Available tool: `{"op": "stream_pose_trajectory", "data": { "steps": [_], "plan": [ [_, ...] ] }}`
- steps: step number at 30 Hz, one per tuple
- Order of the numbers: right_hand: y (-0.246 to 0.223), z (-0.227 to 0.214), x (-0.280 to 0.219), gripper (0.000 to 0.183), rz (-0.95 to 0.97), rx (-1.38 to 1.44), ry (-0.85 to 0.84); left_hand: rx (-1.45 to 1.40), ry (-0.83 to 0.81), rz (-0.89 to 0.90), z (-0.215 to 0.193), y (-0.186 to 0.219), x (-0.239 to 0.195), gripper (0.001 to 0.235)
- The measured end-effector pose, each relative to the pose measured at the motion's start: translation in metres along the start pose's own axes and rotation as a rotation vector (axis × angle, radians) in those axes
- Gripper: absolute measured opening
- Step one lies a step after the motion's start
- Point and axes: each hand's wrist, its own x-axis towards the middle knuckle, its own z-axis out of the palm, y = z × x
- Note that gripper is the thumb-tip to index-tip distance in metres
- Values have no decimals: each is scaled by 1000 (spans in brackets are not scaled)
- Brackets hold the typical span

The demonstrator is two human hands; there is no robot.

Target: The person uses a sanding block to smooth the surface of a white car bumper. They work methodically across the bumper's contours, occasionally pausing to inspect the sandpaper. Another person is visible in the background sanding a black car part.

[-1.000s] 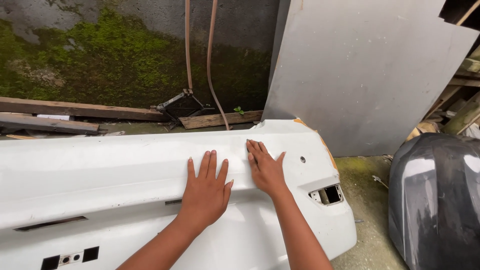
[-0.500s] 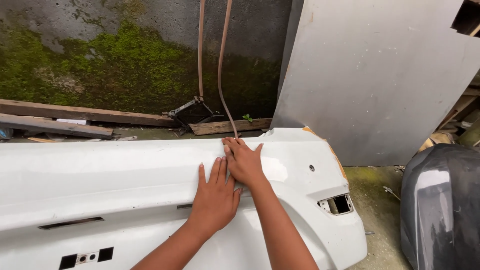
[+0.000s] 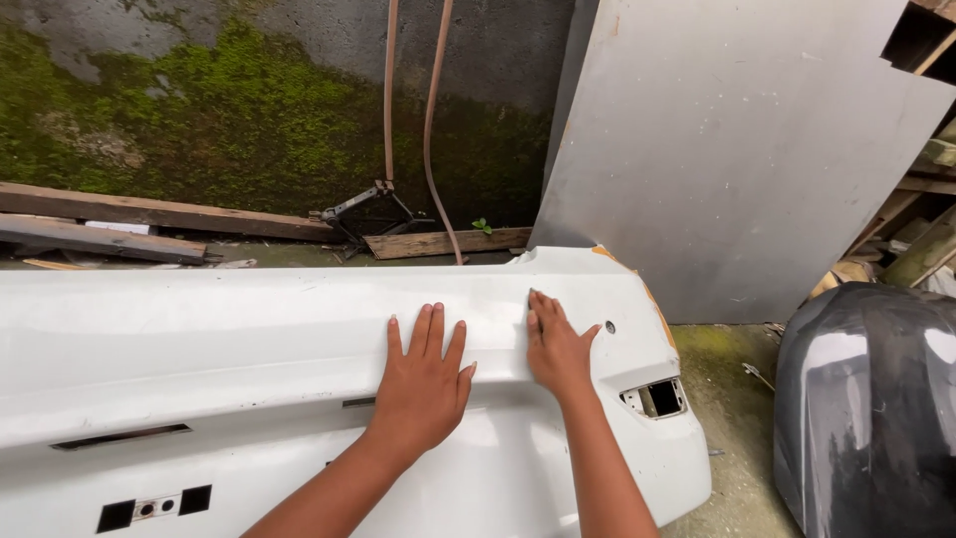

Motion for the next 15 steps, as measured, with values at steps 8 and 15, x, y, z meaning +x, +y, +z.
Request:
{"op": "stream_pose_trajectory", "data": {
  "steps": [8,15],
  "plan": [
    [-7,-7,-4,55,23,-33,-22,6,9,17,1,-1,0,60],
    [-2,-5,52,51,76,-79,-35,8,-11,20,0,-1,-1,60]
  ]
}}
